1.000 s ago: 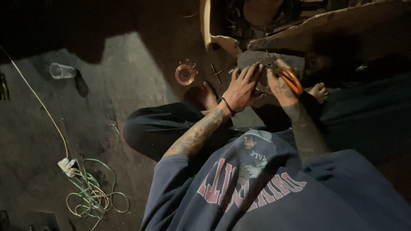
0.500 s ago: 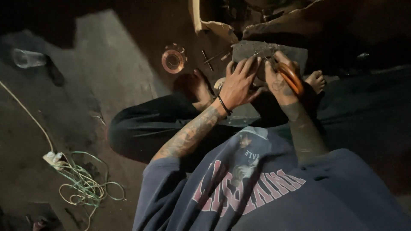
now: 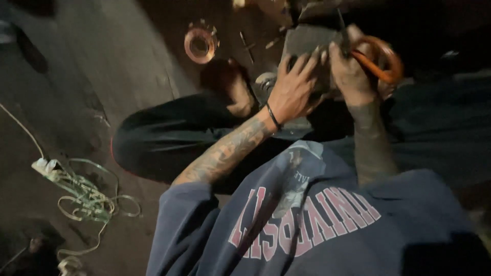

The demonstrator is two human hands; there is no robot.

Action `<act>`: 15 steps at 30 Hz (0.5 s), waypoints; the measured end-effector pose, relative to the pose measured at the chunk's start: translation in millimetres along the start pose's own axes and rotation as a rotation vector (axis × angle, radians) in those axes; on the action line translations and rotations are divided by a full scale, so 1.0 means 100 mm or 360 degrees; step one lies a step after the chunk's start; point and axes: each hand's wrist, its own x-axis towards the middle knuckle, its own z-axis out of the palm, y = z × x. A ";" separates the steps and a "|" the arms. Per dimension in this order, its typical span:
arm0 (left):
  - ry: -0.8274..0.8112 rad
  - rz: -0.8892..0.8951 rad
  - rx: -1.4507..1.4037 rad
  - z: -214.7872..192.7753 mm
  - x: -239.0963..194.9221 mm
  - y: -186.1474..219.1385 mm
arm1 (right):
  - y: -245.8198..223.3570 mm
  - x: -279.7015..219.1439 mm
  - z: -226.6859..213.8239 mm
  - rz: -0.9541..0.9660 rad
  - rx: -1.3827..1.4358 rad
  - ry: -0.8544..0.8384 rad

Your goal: Cutting a gasket from a sheet of material using scissors to fit a metal engine frame

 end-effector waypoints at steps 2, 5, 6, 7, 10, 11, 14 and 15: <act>0.0111 0.0059 -0.0179 0.03 -0.06 0.02 | 0.28 0.40 -0.67 0.1262 0.2461 -0.0655; 0.0012 0.0011 -0.0096 0.11 0.01 -0.06 | 0.46 0.50 -1.11 0.1420 0.2718 -0.0619; 0.0012 0.0008 -0.0104 0.10 0.05 -0.07 | 0.45 0.48 -1.07 0.1422 0.2712 -0.0626; -0.0078 -0.0091 0.0110 0.10 0.06 -0.06 | 0.42 0.42 -1.05 0.1494 0.2863 -0.0619; -0.0122 -0.0203 0.0280 -0.02 0.10 0.06 | 0.40 0.38 -1.15 0.1533 0.3000 -0.0555; -0.0072 -0.0223 0.0244 -0.09 0.12 0.10 | 0.40 0.40 -1.21 0.1489 0.2992 -0.0500; -0.0075 -0.0187 0.0183 0.03 0.01 0.13 | 0.38 0.31 -1.12 0.1465 0.3025 -0.0494; -0.0082 -0.0192 0.0178 0.02 0.01 0.16 | 0.35 0.25 -1.08 0.1470 0.3025 -0.0504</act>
